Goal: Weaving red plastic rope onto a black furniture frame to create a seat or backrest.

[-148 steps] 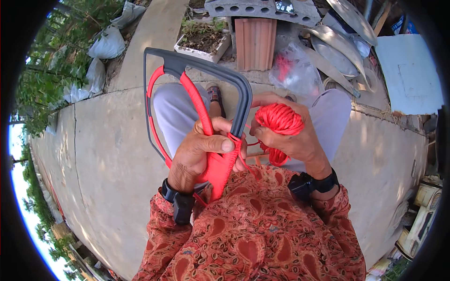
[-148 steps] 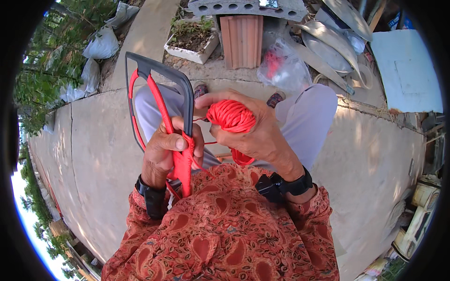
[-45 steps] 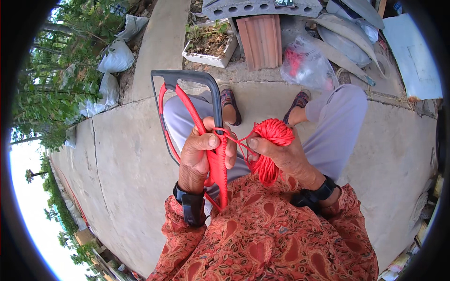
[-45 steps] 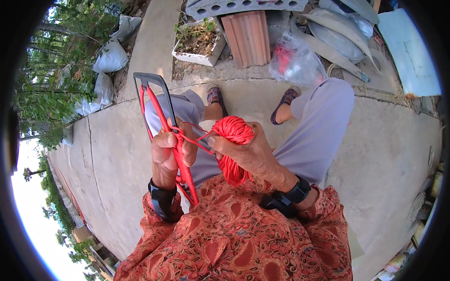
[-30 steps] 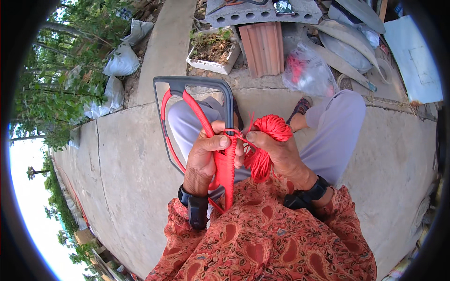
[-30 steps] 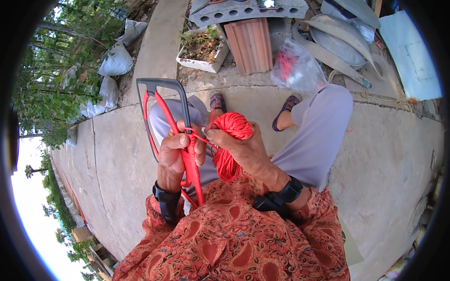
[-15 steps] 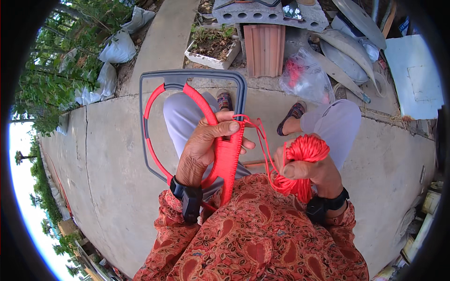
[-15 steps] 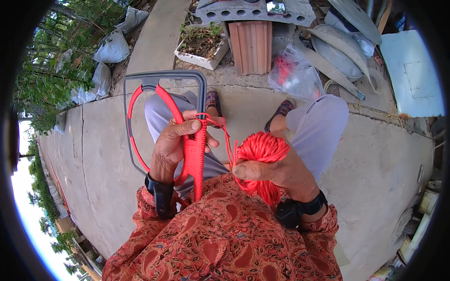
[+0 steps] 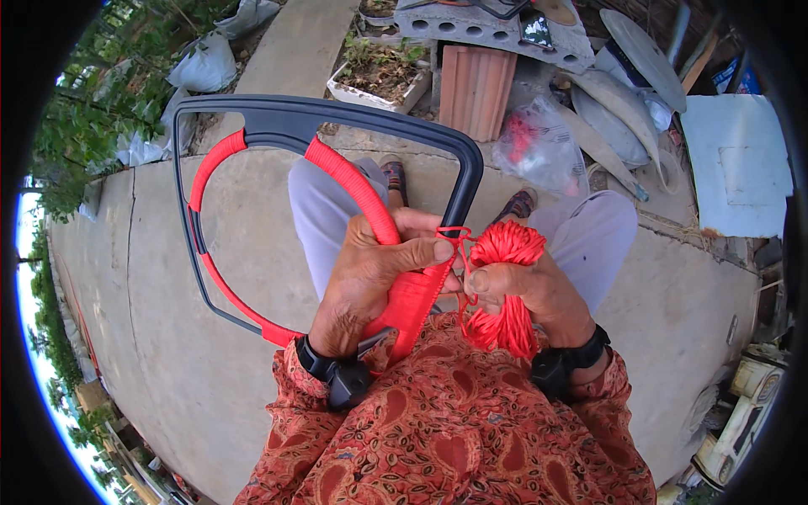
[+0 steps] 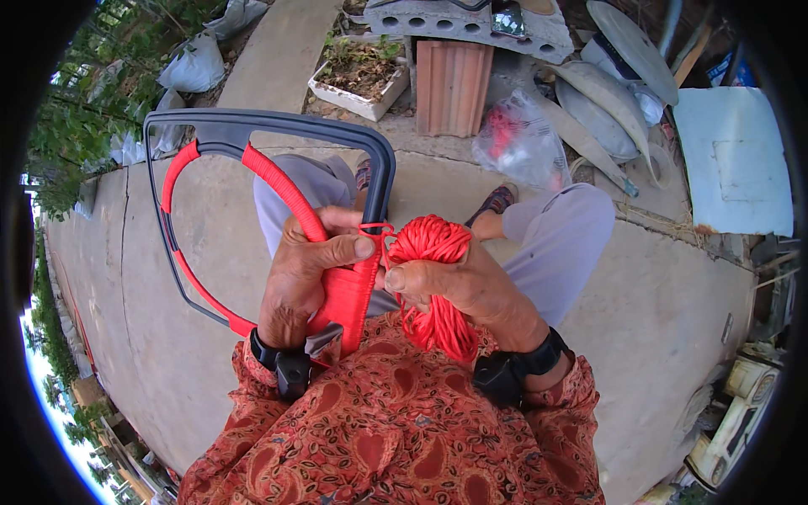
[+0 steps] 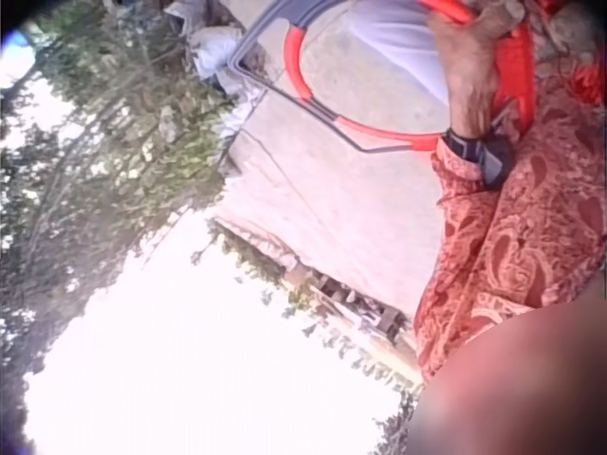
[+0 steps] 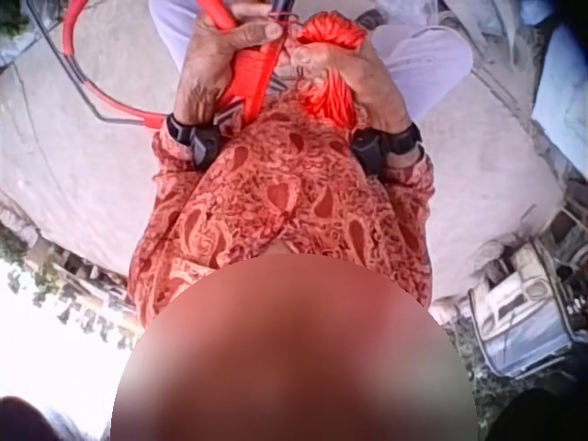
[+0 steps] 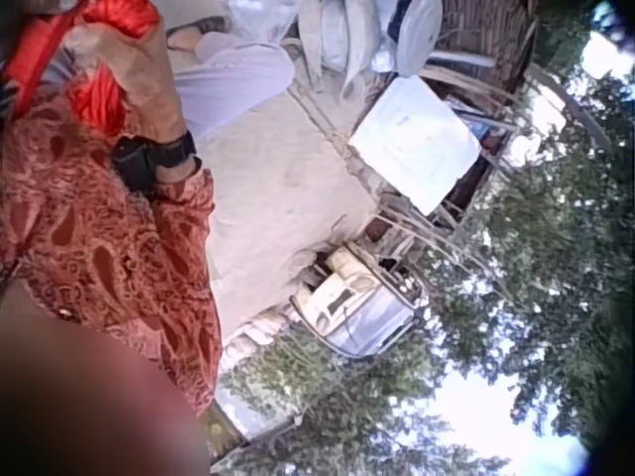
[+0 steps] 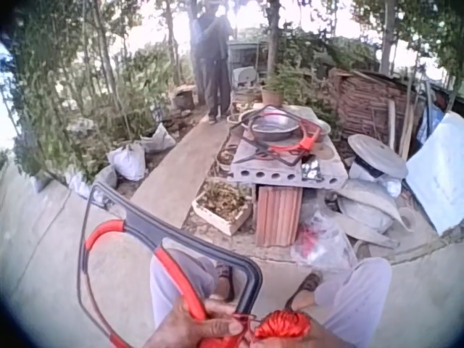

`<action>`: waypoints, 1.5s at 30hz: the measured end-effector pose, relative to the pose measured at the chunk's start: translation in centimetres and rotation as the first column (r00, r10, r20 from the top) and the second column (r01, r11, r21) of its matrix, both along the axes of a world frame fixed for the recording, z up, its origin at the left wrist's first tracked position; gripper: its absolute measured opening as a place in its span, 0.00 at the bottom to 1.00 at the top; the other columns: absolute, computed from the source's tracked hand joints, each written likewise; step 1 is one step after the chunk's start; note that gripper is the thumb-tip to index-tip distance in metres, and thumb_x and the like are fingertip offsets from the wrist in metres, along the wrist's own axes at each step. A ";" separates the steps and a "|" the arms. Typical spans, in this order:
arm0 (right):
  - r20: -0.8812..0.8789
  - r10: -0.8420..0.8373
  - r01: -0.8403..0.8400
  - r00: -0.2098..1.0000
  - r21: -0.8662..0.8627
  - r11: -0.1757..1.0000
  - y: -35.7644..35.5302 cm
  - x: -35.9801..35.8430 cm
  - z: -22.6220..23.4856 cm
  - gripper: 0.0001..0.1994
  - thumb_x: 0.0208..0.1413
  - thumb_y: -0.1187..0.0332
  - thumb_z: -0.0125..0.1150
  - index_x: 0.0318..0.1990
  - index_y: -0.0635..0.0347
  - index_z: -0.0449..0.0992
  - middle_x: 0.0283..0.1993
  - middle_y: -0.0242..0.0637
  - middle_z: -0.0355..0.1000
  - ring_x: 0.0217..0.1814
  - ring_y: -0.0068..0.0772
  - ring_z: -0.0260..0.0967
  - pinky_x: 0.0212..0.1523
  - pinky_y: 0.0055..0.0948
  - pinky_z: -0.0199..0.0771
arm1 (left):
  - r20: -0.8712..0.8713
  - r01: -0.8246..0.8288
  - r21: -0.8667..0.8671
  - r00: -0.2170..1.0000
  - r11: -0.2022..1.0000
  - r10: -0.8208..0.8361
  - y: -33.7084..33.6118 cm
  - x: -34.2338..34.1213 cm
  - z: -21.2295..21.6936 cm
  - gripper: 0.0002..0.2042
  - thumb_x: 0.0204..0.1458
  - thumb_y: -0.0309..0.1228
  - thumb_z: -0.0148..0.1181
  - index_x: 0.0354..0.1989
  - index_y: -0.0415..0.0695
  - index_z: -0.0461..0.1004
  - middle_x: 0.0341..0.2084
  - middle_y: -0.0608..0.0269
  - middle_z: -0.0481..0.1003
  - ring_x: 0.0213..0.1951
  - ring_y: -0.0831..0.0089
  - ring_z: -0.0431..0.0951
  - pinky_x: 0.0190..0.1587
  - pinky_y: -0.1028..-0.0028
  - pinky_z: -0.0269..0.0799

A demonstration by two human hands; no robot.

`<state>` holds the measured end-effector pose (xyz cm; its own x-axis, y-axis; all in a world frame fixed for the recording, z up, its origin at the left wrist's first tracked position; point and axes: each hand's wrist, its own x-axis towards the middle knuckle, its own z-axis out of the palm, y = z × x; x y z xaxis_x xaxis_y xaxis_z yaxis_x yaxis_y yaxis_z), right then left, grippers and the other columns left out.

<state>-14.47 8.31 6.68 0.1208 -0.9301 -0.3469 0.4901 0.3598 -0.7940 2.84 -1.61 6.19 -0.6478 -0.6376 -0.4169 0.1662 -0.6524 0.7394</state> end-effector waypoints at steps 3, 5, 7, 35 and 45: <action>-0.015 -0.002 0.002 1.000 0.030 1.000 -0.3 -0.3 0.2 0.11 0.50 0.66 0.65 0.34 0.64 0.74 0.25 0.30 0.69 0.22 0.17 0.62 0.24 0.20 0.61 | -0.023 -0.013 -0.011 1.000 1.000 0.012 0.1 -0.1 -0.1 0.10 0.45 0.18 0.64 0.37 0.32 0.77 0.27 0.51 0.79 0.26 0.65 0.81 0.29 0.68 0.82; -0.029 -0.004 0.006 1.000 0.058 0.998 -0.4 -0.3 0.4 0.10 0.49 0.66 0.65 0.34 0.64 0.74 0.25 0.31 0.71 0.22 0.17 0.62 0.23 0.20 0.61 | -0.028 -0.025 -0.038 0.999 0.999 0.024 0.2 -0.1 -0.2 0.10 0.45 0.17 0.64 0.37 0.32 0.76 0.27 0.51 0.79 0.26 0.64 0.81 0.29 0.68 0.82; -0.020 -0.051 0.053 0.999 0.111 0.992 -0.6 -0.3 0.5 0.10 0.49 0.67 0.65 0.33 0.64 0.75 0.27 0.34 0.73 0.21 0.17 0.63 0.23 0.18 0.62 | -0.047 -0.017 -0.033 0.999 0.999 0.015 0.2 0.0 -0.6 0.09 0.45 0.17 0.64 0.37 0.31 0.76 0.27 0.50 0.79 0.26 0.63 0.81 0.29 0.68 0.82; 0.004 -0.168 0.166 0.986 0.144 0.976 -1.3 -0.2 1.0 0.12 0.51 0.72 0.65 0.40 0.69 0.73 0.34 0.42 0.74 0.30 0.30 0.74 0.36 0.37 0.83 | -0.146 0.071 -0.097 0.986 0.993 -0.085 0.2 -0.3 -1.1 0.20 0.45 0.17 0.65 0.50 0.32 0.72 0.34 0.51 0.79 0.28 0.65 0.81 0.32 0.68 0.82; 0.036 -0.236 0.231 0.971 0.106 0.967 -1.0 0.6 0.2 0.07 0.51 0.73 0.65 0.33 0.66 0.73 0.25 0.35 0.71 0.27 0.27 0.72 0.26 0.30 0.77 | -0.163 0.111 -0.012 0.980 0.994 -0.112 -0.4 -0.2 -1.6 0.28 0.43 0.13 0.62 0.57 0.37 0.66 0.40 0.47 0.77 0.30 0.63 0.80 0.30 0.67 0.82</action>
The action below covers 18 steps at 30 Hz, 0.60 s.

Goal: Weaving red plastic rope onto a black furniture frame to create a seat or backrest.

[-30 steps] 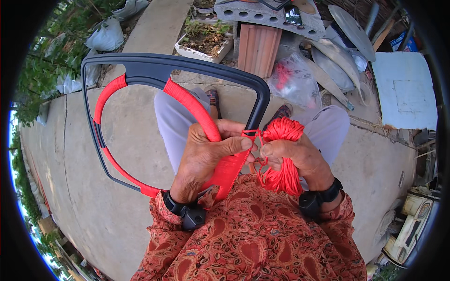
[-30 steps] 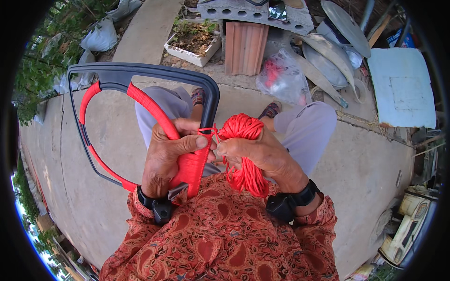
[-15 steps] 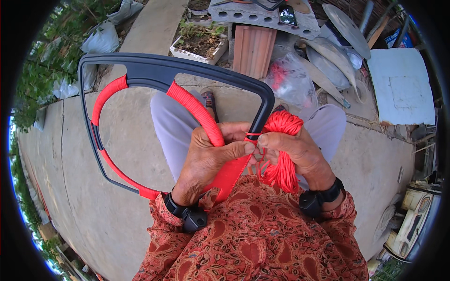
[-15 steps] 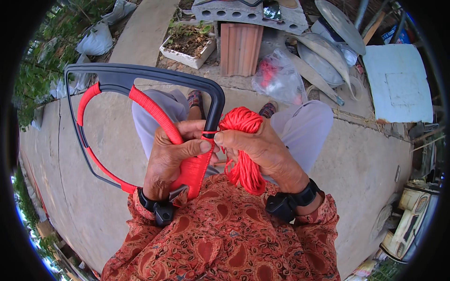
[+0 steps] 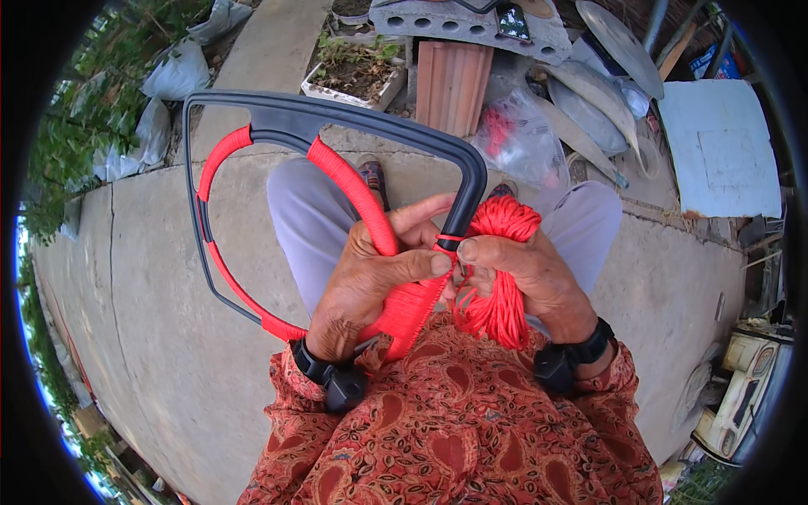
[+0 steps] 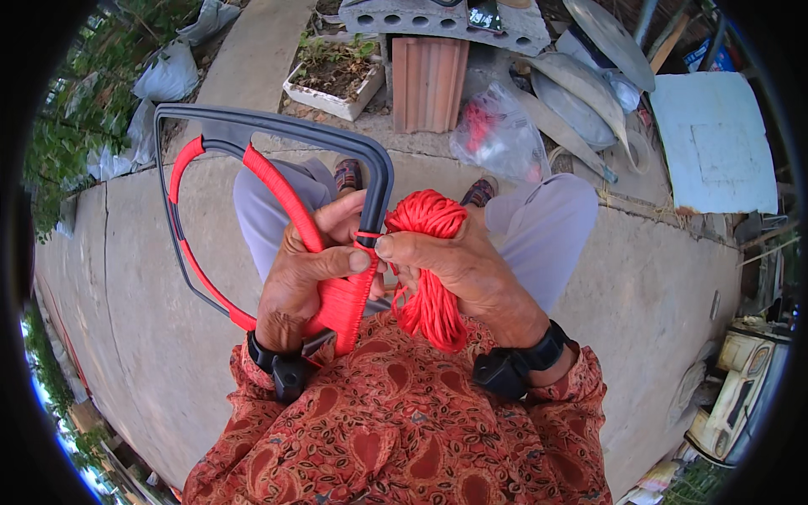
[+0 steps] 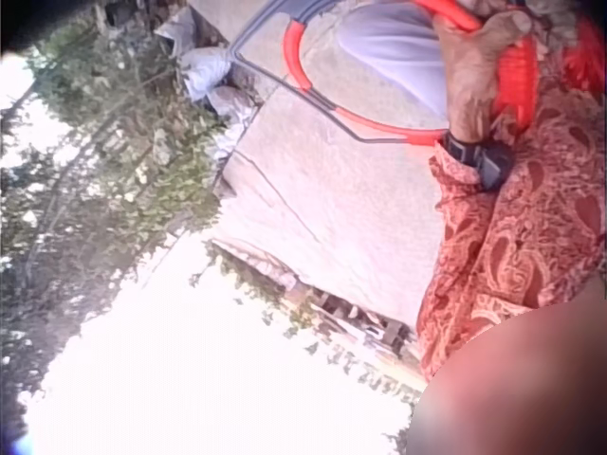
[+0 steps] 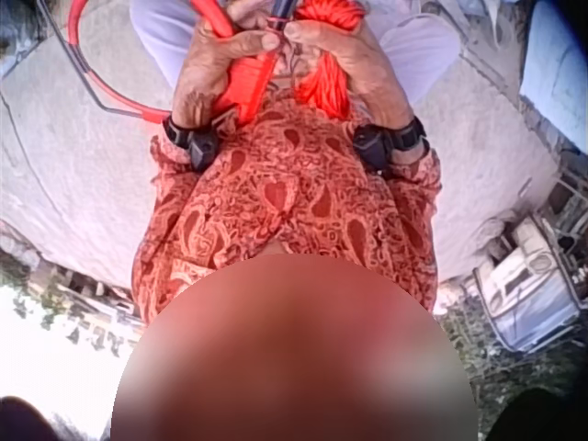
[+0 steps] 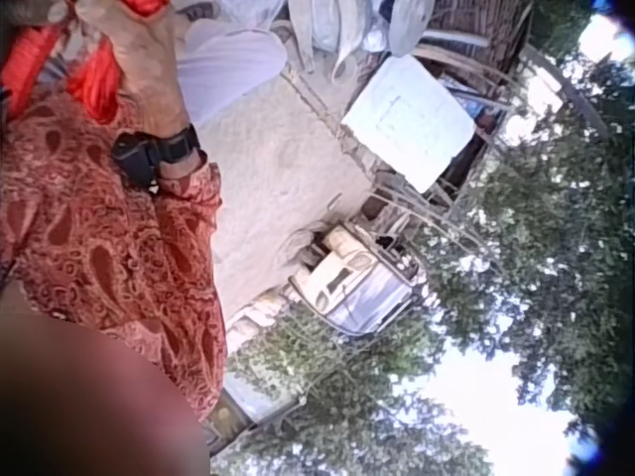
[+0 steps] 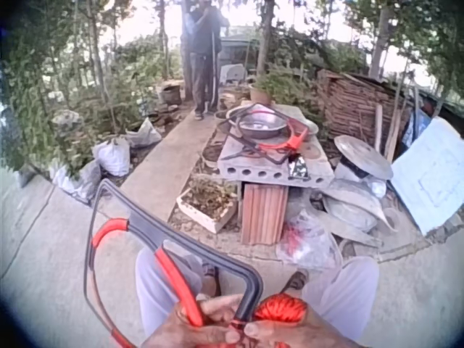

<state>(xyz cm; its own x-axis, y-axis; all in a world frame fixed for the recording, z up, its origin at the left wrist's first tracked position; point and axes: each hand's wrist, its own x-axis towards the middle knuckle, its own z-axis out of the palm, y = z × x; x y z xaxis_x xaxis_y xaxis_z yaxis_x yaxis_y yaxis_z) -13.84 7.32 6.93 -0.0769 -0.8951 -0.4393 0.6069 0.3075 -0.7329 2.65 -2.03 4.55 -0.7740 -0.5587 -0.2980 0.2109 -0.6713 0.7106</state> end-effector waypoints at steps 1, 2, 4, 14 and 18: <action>-0.010 -0.013 0.013 1.000 0.000 1.000 -0.1 0.1 0.1 0.06 0.51 0.73 0.64 0.31 0.65 0.73 0.23 0.34 0.70 0.27 0.27 0.72 0.25 0.29 0.75 | -0.017 0.003 -0.020 1.000 1.000 -0.004 -0.1 0.0 0.0 0.30 0.42 0.13 0.62 0.59 0.37 0.65 0.41 0.46 0.76 0.30 0.62 0.80 0.30 0.67 0.81; -0.007 -0.017 0.017 1.000 -0.001 1.000 -0.1 0.3 0.3 0.06 0.51 0.73 0.64 0.31 0.65 0.73 0.23 0.34 0.70 0.27 0.27 0.72 0.25 0.29 0.75 | -0.015 0.008 -0.021 1.000 1.000 -0.008 -0.1 0.0 -0.1 0.30 0.42 0.13 0.62 0.59 0.37 0.65 0.41 0.46 0.76 0.30 0.62 0.80 0.30 0.67 0.81; 0.084 0.020 -0.023 0.996 0.039 0.999 -0.2 0.5 0.6 0.08 0.51 0.70 0.64 0.29 0.64 0.72 0.21 0.34 0.68 0.26 0.29 0.72 0.27 0.30 0.73 | -0.072 -0.011 0.037 0.997 0.999 0.014 0.1 0.1 -0.4 0.33 0.41 0.13 0.61 0.61 0.38 0.62 0.42 0.47 0.76 0.31 0.61 0.80 0.29 0.67 0.80; 0.108 0.086 -0.086 0.990 -0.009 0.996 -0.2 0.1 -0.2 0.11 0.51 0.65 0.64 0.30 0.64 0.73 0.21 0.35 0.68 0.27 0.32 0.73 0.28 0.29 0.71 | -0.038 -0.015 0.040 0.999 0.999 0.017 0.1 0.2 0.0 0.27 0.41 0.17 0.64 0.55 0.36 0.69 0.40 0.49 0.77 0.31 0.62 0.80 0.28 0.65 0.80; 0.109 0.059 -0.061 0.992 0.015 0.998 -0.1 0.1 0.3 0.10 0.51 0.65 0.64 0.30 0.64 0.73 0.21 0.35 0.68 0.25 0.31 0.72 0.27 0.28 0.70 | -0.056 0.002 0.040 0.998 0.999 0.001 0.2 0.0 -0.2 0.24 0.42 0.17 0.64 0.52 0.37 0.70 0.36 0.49 0.78 0.26 0.61 0.80 0.27 0.66 0.79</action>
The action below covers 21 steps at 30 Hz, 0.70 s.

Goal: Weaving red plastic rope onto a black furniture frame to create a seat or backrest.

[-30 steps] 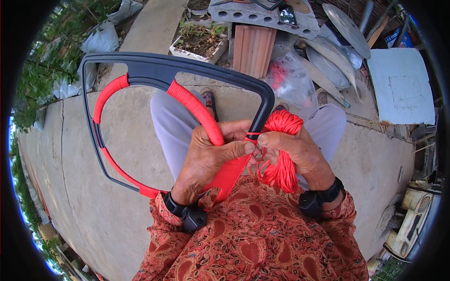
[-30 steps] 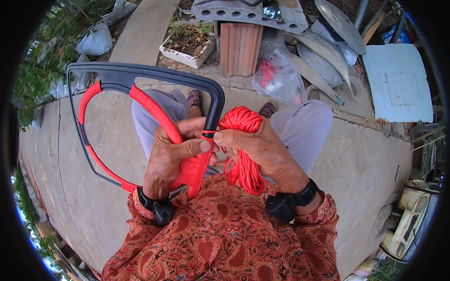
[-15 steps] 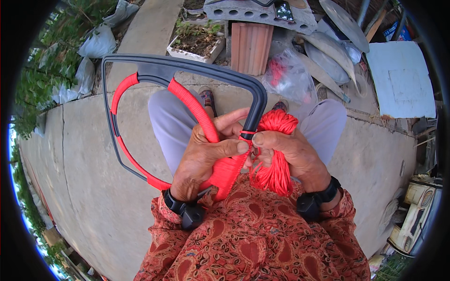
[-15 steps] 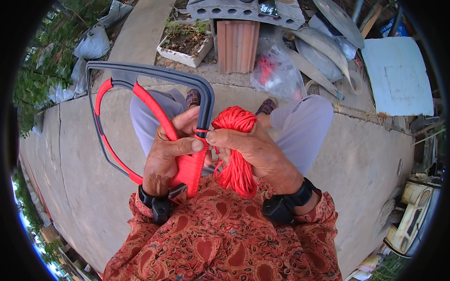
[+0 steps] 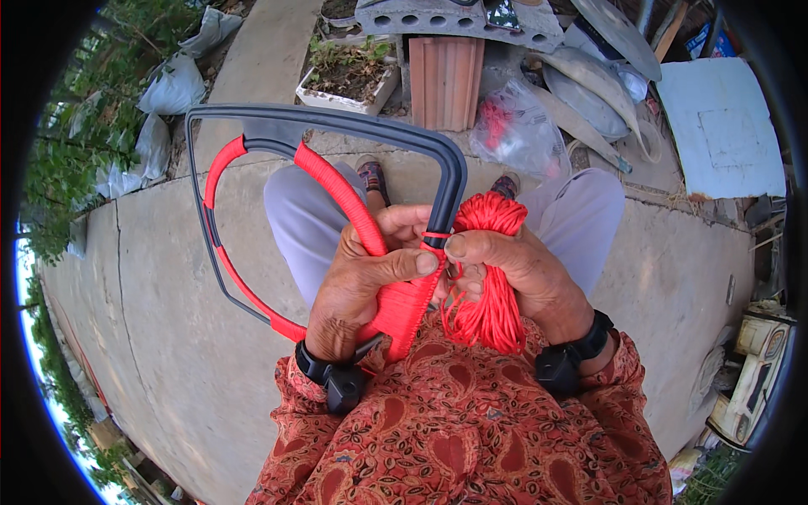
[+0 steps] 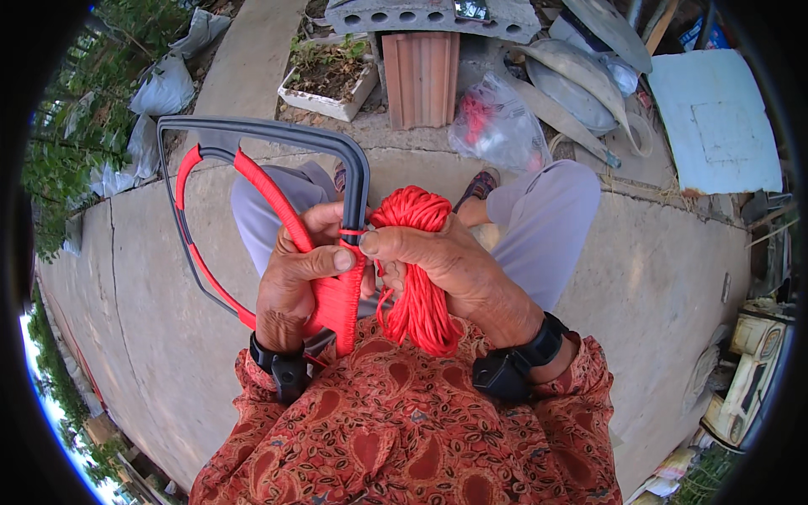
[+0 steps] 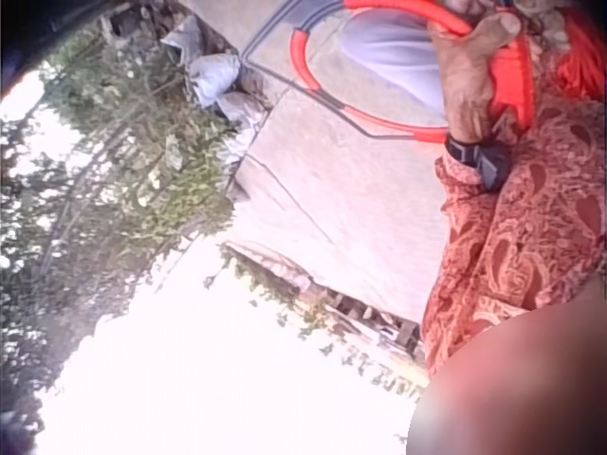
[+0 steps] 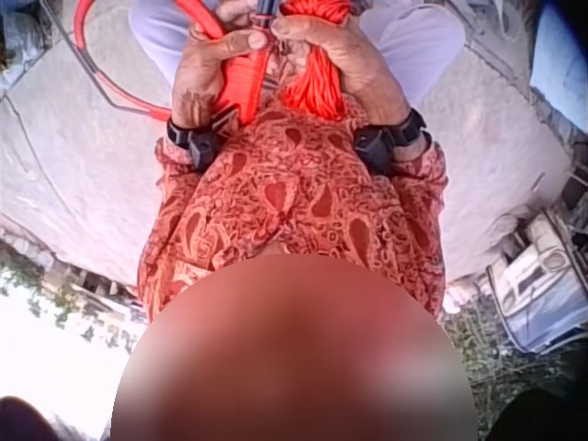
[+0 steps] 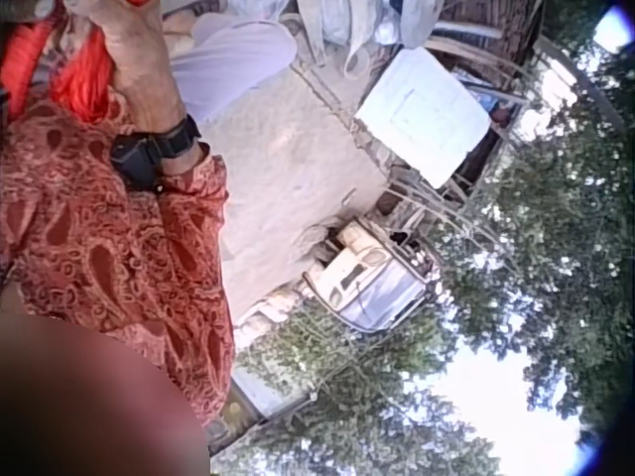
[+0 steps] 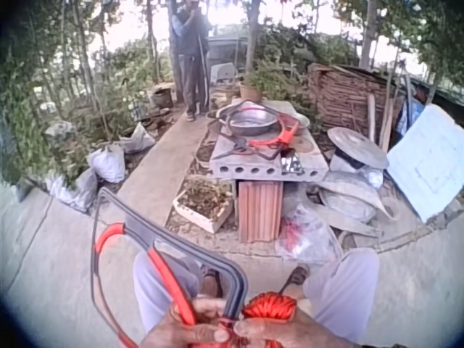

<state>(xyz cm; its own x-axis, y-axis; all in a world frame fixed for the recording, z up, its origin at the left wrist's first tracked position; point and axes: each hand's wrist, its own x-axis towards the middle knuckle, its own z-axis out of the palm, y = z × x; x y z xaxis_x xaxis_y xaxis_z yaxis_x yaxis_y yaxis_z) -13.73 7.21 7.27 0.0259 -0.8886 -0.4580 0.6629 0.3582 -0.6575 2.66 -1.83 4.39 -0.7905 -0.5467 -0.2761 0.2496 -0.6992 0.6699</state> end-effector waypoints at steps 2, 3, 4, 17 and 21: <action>0.005 -0.009 0.009 1.000 0.004 1.000 0.0 0.1 -0.2 0.10 0.51 0.66 0.64 0.30 0.63 0.73 0.22 0.34 0.68 0.25 0.30 0.72 0.27 0.27 0.70 | 0.015 -0.007 -0.002 1.000 1.000 0.007 0.0 0.0 -0.1 0.24 0.42 0.17 0.64 0.52 0.37 0.71 0.34 0.49 0.78 0.24 0.61 0.79 0.26 0.66 0.79; 0.015 -0.004 0.004 1.000 0.004 1.000 0.0 0.2 -0.5 0.10 0.51 0.66 0.64 0.30 0.63 0.72 0.21 0.34 0.68 0.25 0.30 0.72 0.27 0.26 0.69 | -0.006 0.000 0.022 1.000 1.000 0.000 0.1 0.1 -0.2 0.23 0.42 0.18 0.64 0.51 0.37 0.71 0.33 0.49 0.78 0.23 0.60 0.79 0.26 0.66 0.79; 0.026 0.000 -0.001 1.000 0.004 1.000 0.1 0.3 -0.6 0.10 0.51 0.66 0.64 0.30 0.63 0.72 0.21 0.33 0.68 0.25 0.30 0.72 0.26 0.26 0.68 | -0.026 0.008 0.045 1.000 0.999 -0.007 0.1 0.2 -0.2 0.23 0.41 0.18 0.64 0.50 0.38 0.71 0.33 0.49 0.78 0.23 0.60 0.79 0.25 0.66 0.78; -0.149 -0.055 0.038 0.987 -0.113 0.993 1.1 -0.2 -1.5 0.09 0.52 0.66 0.65 0.29 0.61 0.72 0.21 0.28 0.66 0.22 0.18 0.63 0.25 0.22 0.66 | -0.019 -0.040 0.081 0.999 0.996 0.041 -0.2 0.4 -0.5 0.17 0.40 0.18 0.66 0.41 0.41 0.73 0.29 0.50 0.78 0.23 0.57 0.79 0.25 0.64 0.78; -0.297 -0.264 0.236 0.918 -0.127 0.963 1.9 -1.1 -1.1 0.09 0.50 0.69 0.67 0.34 0.64 0.75 0.26 0.27 0.70 0.25 0.15 0.64 0.27 0.21 0.68 | 0.013 -0.057 0.075 0.998 0.996 0.057 -0.6 0.4 -0.8 0.16 0.40 0.18 0.66 0.39 0.43 0.74 0.26 0.50 0.77 0.22 0.56 0.79 0.26 0.64 0.77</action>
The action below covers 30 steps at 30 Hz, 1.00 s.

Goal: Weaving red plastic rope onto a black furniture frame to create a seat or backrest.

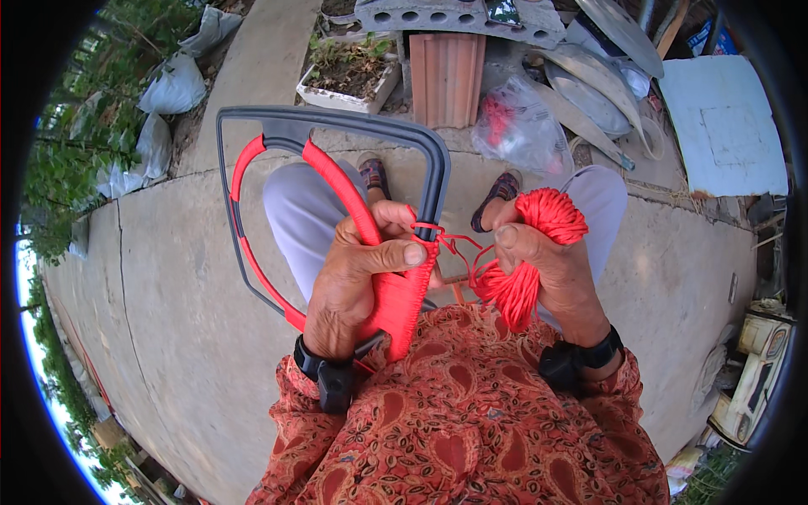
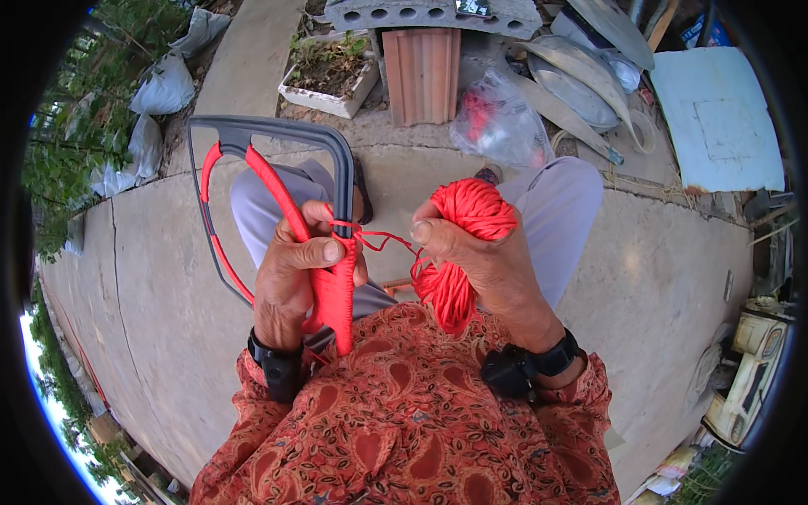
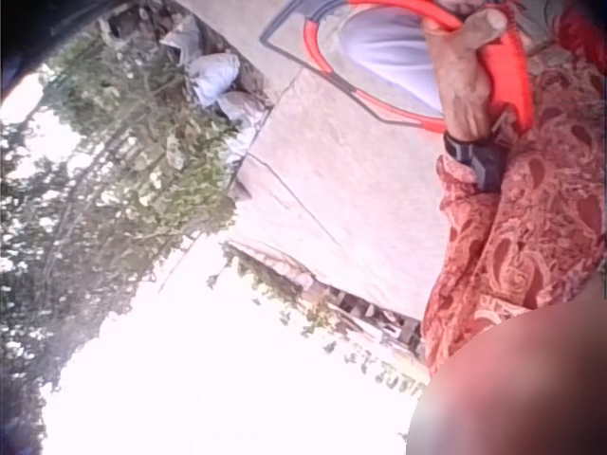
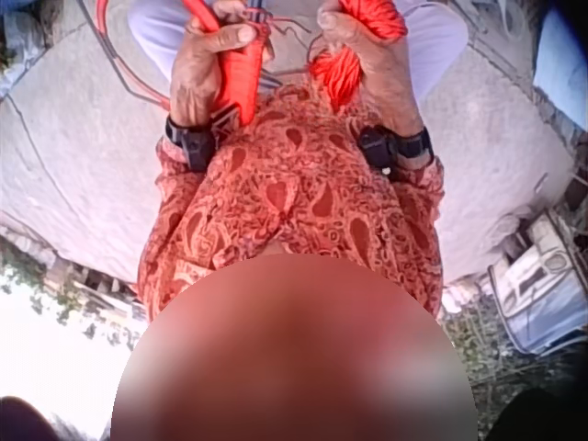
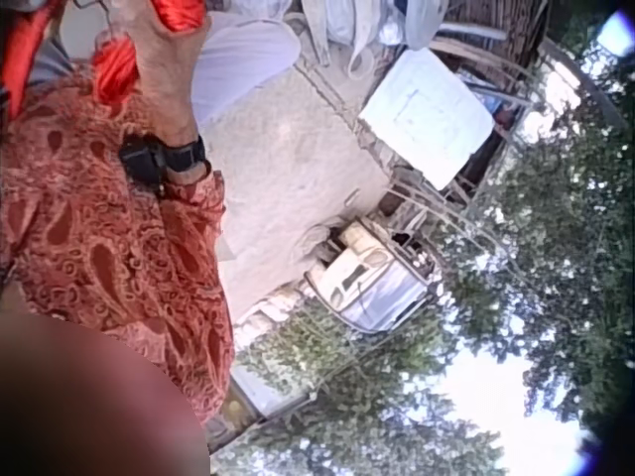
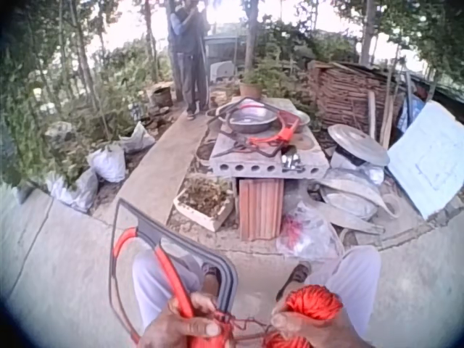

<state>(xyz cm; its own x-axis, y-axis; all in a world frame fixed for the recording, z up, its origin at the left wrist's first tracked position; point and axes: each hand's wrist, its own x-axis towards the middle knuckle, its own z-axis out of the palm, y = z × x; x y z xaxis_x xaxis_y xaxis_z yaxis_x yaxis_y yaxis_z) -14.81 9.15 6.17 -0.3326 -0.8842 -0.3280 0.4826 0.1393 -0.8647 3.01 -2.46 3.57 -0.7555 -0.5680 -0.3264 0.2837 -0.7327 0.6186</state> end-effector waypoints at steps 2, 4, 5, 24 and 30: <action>-0.297 0.013 -0.024 0.955 -0.033 0.999 -0.1 -0.4 -0.3 0.12 0.50 0.71 0.67 0.40 0.67 0.76 0.31 0.28 0.73 0.28 0.13 0.64 0.27 0.19 0.66 | -0.006 -0.011 0.002 1.000 1.000 0.011 0.0 -0.1 -0.2 0.15 0.40 0.18 0.66 0.39 0.42 0.74 0.25 0.50 0.77 0.22 0.56 0.79 0.26 0.64 0.77; -0.224 0.061 -0.067 0.973 -0.017 0.998 -0.9 0.4 0.6 0.10 0.50 0.71 0.67 0.38 0.67 0.77 0.30 0.28 0.73 0.28 0.13 0.65 0.26 0.19 0.68 | 0.015 0.022 -0.002 1.000 1.000 -0.022 0.0 -0.3 -0.3 0.14 0.41 0.19 0.65 0.38 0.41 0.73 0.26 0.50 0.77 0.22 0.57 0.79 0.26 0.64 0.77; -0.149 0.106 -0.108 0.983 -0.005 0.994 -1.2 0.6 0.9 0.10 0.50 0.72 0.67 0.37 0.68 0.77 0.30 0.29 0.73 0.28 0.14 0.66 0.25 0.20 0.70 | 0.013 0.021 -0.003 1.000 1.000 -0.021 0.0 -0.4 -0.2 0.14 0.41 0.19 0.65 0.38 0.41 0.73 0.26 0.50 0.77 0.22 0.57 0.79 0.26 0.64 0.77; -0.470 0.042 -0.073 0.882 -0.047 0.996 -0.1 2.1 -2.5 0.12 0.50 0.69 0.68 0.40 0.65 0.77 0.27 0.25 0.71 0.27 0.13 0.63 0.28 0.18 0.65 | 0.055 0.011 0.030 0.998 0.999 -0.012 -1.3 -0.9 -1.2 0.13 0.43 0.20 0.65 0.38 0.41 0.73 0.25 0.54 0.77 0.22 0.61 0.79 0.26 0.67 0.78; -0.411 0.065 -0.058 0.909 0.028 0.998 -1.0 2.4 -3.4 0.12 0.52 0.67 0.68 0.40 0.65 0.77 0.25 0.24 0.70 0.25 0.13 0.61 0.27 0.18 0.64 | 0.062 -0.019 0.038 0.998 0.999 0.017 -1.5 -0.6 -2.0 0.13 0.44 0.19 0.65 0.39 0.40 0.73 0.26 0.56 0.77 0.22 0.62 0.79 0.25 0.69 0.79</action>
